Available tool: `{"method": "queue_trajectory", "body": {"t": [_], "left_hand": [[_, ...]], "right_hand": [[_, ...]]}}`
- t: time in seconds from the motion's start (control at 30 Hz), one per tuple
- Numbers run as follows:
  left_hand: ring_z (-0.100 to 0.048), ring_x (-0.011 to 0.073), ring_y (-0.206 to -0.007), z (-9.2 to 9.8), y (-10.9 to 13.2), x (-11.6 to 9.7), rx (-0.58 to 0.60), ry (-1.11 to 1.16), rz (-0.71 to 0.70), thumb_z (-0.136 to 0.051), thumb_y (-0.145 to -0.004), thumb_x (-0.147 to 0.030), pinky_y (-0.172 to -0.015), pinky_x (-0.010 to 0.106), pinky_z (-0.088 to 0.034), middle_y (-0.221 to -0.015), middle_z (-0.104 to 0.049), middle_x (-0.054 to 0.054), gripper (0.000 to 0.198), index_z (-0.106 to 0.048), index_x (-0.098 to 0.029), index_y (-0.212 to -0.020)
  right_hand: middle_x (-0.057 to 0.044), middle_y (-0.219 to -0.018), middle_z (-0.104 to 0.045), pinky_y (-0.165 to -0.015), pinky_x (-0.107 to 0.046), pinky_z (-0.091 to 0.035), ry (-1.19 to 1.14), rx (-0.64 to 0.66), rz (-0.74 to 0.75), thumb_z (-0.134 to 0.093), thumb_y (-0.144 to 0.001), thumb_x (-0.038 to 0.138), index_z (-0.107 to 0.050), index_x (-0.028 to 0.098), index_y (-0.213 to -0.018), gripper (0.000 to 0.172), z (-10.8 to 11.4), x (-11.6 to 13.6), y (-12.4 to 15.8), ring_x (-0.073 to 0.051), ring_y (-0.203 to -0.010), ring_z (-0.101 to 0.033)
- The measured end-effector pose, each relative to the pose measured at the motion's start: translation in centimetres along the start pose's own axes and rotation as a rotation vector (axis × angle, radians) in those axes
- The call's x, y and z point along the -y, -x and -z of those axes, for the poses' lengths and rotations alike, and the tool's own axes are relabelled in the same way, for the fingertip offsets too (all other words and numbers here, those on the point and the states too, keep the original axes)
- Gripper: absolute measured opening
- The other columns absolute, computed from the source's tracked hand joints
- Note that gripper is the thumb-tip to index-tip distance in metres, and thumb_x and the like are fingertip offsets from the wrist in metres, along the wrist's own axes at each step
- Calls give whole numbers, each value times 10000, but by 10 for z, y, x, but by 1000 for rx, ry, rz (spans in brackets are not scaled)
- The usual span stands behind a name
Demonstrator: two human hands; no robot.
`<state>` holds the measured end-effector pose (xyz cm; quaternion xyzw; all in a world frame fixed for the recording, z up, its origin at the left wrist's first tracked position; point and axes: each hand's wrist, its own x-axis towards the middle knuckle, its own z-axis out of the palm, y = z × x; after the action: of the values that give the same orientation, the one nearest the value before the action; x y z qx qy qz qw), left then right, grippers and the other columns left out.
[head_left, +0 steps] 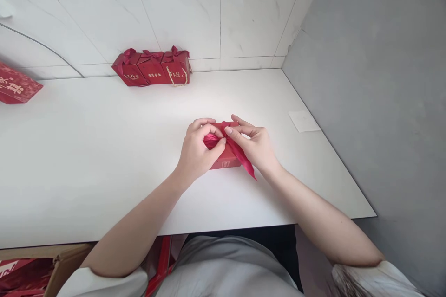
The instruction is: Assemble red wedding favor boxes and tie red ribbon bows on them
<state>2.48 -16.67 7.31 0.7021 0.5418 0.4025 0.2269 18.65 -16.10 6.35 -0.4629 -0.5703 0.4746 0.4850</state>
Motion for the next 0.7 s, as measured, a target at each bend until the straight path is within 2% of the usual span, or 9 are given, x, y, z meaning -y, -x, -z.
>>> {"method": "queue_trajectory", "body": {"t": [0.1,0.23,0.47,0.57,0.63,0.7], "left_hand": [[-565,220,-1227,0,1,-1,11,2,-4,-646,-813,-204,-1047,406,-458,-1169,-607,49,33,-647,-221,-785],[-576,218,-1214,1,-1,-2,34,8,15,-638,-807,-196,-1023,393,-475,-1148,-613,45,46,-636,-222,-769],[-589,235,-1184,3,-3,-5,80,11,67,-632,-796,-207,-994,400,-491,-1161,-612,51,37,-640,-226,-766],[-580,246,-1196,3,-2,-5,80,24,77,-630,-800,-222,-1003,408,-484,-1180,-611,55,42,-638,-224,-759],[-589,248,-1184,8,-4,-3,102,87,119,-650,-806,-265,-1000,410,-486,-1227,-606,54,40,-637,-227,-807],[-622,242,-1130,18,-9,1,140,232,195,-656,-828,-355,-975,413,-503,-1268,-611,55,156,-624,-242,-930]], "right_hand": [[-14,-1039,-761,-1154,-443,-376,-50,20,-9,-738,-825,437,-788,291,-806,155,1,-1,-2,-261,-1428,-404],[-30,-1004,-760,-1171,-439,-342,-160,95,-23,-716,-851,399,-762,272,-752,168,4,-6,-6,-245,-1459,-350],[-67,-1195,-701,-1103,-428,-431,-178,88,-36,-685,-878,375,-686,238,-719,210,4,-9,-6,-238,-1456,-357],[-69,-1217,-689,-1104,-422,-429,-142,114,-40,-676,-879,403,-665,236,-732,223,6,-7,-6,-241,-1455,-357],[-69,-1197,-697,-1120,-425,-404,-121,165,-46,-659,-887,436,-664,233,-760,240,11,-6,-8,-242,-1442,-378],[-67,-1215,-688,-1095,-440,-421,-117,166,-73,-630,-896,490,-642,227,-782,287,20,-4,-12,-254,-1388,-450]]}}
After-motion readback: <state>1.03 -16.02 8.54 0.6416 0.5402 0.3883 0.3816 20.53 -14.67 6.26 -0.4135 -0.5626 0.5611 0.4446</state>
